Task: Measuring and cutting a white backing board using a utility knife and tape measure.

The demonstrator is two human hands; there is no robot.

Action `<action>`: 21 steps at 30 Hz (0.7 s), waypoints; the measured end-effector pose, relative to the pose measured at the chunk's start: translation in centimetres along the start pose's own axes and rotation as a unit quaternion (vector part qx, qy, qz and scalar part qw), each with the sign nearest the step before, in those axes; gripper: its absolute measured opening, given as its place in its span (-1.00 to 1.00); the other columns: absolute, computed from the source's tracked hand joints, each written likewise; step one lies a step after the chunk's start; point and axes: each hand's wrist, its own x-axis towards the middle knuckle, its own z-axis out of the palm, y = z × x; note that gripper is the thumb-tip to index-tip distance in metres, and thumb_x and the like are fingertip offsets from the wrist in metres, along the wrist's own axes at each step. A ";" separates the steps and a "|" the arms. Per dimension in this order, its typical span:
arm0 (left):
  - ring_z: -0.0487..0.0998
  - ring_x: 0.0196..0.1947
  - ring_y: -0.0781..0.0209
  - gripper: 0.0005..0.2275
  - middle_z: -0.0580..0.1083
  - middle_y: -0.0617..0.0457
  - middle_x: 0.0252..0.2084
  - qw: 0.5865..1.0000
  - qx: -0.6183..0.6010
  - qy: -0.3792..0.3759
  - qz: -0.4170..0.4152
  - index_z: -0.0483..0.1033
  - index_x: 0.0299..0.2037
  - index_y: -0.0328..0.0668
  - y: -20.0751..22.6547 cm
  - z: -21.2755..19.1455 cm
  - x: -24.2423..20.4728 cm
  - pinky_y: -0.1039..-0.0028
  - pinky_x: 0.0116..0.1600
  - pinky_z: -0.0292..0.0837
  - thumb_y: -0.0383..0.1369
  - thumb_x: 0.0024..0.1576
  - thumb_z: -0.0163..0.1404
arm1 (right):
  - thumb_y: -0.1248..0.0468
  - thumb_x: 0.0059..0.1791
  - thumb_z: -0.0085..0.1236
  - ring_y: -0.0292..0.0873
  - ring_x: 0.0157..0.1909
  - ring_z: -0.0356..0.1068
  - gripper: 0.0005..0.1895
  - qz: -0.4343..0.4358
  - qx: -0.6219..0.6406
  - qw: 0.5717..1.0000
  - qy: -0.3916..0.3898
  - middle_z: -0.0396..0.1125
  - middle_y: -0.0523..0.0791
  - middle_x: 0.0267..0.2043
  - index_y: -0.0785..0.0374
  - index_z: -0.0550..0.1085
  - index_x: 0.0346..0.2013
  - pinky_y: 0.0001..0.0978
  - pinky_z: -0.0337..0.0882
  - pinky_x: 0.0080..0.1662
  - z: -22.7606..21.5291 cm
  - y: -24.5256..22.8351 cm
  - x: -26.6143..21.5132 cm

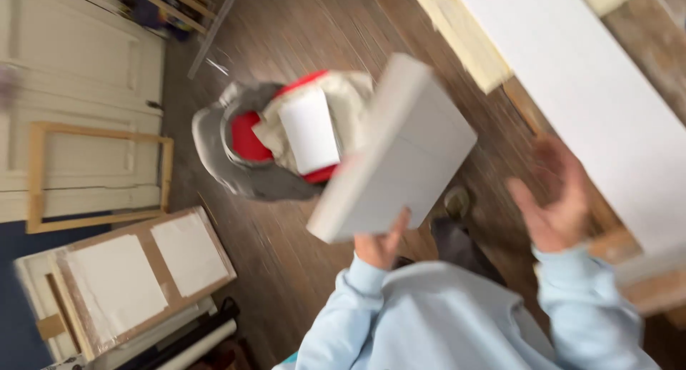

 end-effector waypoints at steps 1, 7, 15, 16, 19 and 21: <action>0.59 -0.22 -0.04 -0.71 0.58 -0.15 -0.13 1.000 0.006 0.009 0.009 0.54 0.01 -0.41 0.2 0.3 3.0 0.29 -0.11 0.53 -0.41 0.14 0.22 | 0.40 0.03 0.26 -0.05 0.46 0.24 -0.24 -0.011 0.009 1.000 -0.003 0.23 0.01 0.43 0.35 0.19 0.50 -0.20 0.30 0.40 -0.2 -0.1 3.6; 0.70 -0.08 -0.02 -0.55 0.62 -0.11 0.04 0.969 0.058 -0.227 0.079 0.53 0.23 -0.16 0.2 2.9 8.6 0.41 -0.01 0.65 -0.53 0.08 0.10 | 0.34 -0.19 0.43 -0.02 0.41 0.27 -0.20 -0.101 -0.089 0.990 -0.033 0.25 0.00 0.36 0.31 0.29 0.30 -0.16 0.36 0.36 -2.4 -7.5 13.2; 0.68 -0.14 0.02 -0.51 0.62 -0.07 -0.07 0.944 0.060 -0.305 0.114 0.50 0.23 -0.15 -2.4 5.1 16.5 0.38 -0.10 0.65 -0.46 0.03 0.23 | 0.34 -0.31 0.67 0.02 0.28 0.34 -0.48 -0.343 -0.396 0.845 -0.111 0.40 0.00 0.17 0.39 0.62 -0.13 0.00 0.25 0.36 -1.5 -8.4 18.0; 0.68 -0.14 0.02 -0.51 0.62 -0.07 -0.07 0.942 0.055 -0.310 0.117 0.50 0.23 -0.15 -2.6 4.9 17.6 0.38 -0.10 0.65 -0.46 0.03 0.23 | 0.34 -0.31 0.67 0.02 0.28 0.34 -0.48 -0.338 -0.402 0.844 -0.107 0.40 0.00 0.17 0.39 0.62 -0.13 0.00 0.25 0.36 -1.4 -8.2 18.2; 0.67 -0.18 -0.02 -0.50 0.63 -0.08 -0.08 0.926 0.035 -0.361 0.107 0.53 0.23 -0.13 -3.4 4.8 20.6 0.35 -0.11 0.63 -0.49 0.01 0.21 | 0.34 -0.31 0.60 0.13 0.30 0.28 -0.41 -0.319 -0.438 0.838 -0.057 0.32 0.09 0.23 0.38 0.56 -0.03 0.10 0.26 0.37 -0.6 -8.5 18.4; 0.64 -0.10 -0.11 -0.57 0.60 -0.14 -0.03 0.916 -0.051 -0.374 0.134 0.53 0.17 -0.16 -4.8 6.4 23.1 0.29 -0.01 0.59 -0.45 0.04 0.23 | 0.17 -0.25 0.43 -0.06 0.40 0.20 -0.12 -0.072 -0.169 0.978 0.102 0.21 -0.10 0.35 0.31 0.25 0.27 -0.11 0.18 0.41 0.6 -8.9 18.3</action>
